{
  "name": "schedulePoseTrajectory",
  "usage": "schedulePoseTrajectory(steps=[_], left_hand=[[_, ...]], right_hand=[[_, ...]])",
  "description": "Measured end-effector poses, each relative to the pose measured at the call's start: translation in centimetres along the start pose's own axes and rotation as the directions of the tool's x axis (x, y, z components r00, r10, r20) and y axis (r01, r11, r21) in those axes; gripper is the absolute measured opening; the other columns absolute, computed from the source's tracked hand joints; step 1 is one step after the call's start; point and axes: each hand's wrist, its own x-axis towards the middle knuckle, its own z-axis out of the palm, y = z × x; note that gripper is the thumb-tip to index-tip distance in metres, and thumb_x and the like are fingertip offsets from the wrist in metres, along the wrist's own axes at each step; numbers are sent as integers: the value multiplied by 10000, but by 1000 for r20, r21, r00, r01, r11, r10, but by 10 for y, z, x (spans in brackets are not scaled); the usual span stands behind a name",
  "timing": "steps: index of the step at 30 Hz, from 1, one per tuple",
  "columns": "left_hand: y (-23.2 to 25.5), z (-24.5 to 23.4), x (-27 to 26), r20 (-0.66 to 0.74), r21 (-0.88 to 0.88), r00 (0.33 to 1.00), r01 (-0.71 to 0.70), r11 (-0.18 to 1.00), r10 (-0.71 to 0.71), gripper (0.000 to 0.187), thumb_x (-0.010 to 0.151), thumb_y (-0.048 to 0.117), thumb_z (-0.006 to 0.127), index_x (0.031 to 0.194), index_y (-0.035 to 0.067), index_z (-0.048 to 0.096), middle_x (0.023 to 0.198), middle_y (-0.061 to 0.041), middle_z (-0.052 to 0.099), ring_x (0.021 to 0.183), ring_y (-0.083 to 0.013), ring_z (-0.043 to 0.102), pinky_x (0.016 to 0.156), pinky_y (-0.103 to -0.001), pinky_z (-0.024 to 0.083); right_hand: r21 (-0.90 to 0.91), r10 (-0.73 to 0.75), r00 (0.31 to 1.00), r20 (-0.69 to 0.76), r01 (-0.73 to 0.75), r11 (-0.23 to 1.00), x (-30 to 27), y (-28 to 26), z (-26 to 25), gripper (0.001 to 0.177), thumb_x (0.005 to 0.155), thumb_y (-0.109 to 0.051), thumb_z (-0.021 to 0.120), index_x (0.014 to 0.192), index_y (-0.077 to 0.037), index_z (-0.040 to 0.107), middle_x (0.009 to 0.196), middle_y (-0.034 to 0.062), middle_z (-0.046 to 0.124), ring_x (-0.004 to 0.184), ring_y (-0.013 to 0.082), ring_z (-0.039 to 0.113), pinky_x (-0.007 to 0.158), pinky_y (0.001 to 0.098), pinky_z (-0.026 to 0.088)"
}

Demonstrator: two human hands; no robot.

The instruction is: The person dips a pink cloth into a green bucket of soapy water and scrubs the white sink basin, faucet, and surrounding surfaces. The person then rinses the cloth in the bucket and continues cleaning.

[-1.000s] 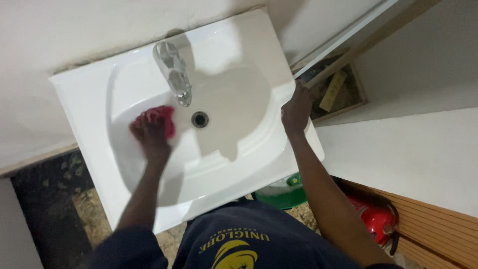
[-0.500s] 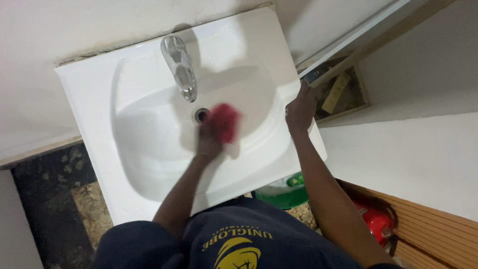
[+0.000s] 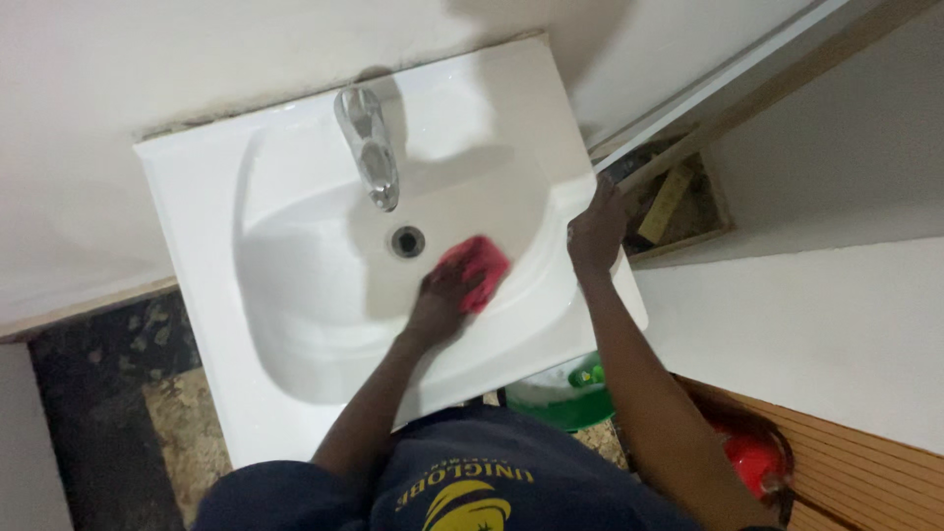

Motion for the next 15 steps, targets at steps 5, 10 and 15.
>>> schedulePoseTrajectory(steps=[5,10,15], left_hand=[[-87,-54,-57,-159,411,844,529,743,-513,622,781,95,698,1399,113,631,1335,-157,592,1288,-378,509,935,-561,448],[-138,-123,-74,-186,533,874,474,701,-449,444,811,112,695,1239,227,676,1418,-152,569,1353,-406,476,1017,-611,422],[-124,-199,-41,-265,646,961,236,726,-77,509,904,151,660,1410,207,661,1532,-202,520,1472,-445,424,1147,-704,313]], right_hand=[[45,36,998,54,-38,998,2,-5,-9,604,853,57,642,1427,67,452,1245,289,573,1100,464,595,954,539,476],[63,54,995,81,-59,996,0,-9,-14,652,814,83,631,1439,30,452,1260,266,578,1147,465,571,978,531,465],[-73,11,999,41,-8,997,2,1,1,698,789,54,681,1444,53,437,1313,290,544,1156,465,566,994,537,451]])
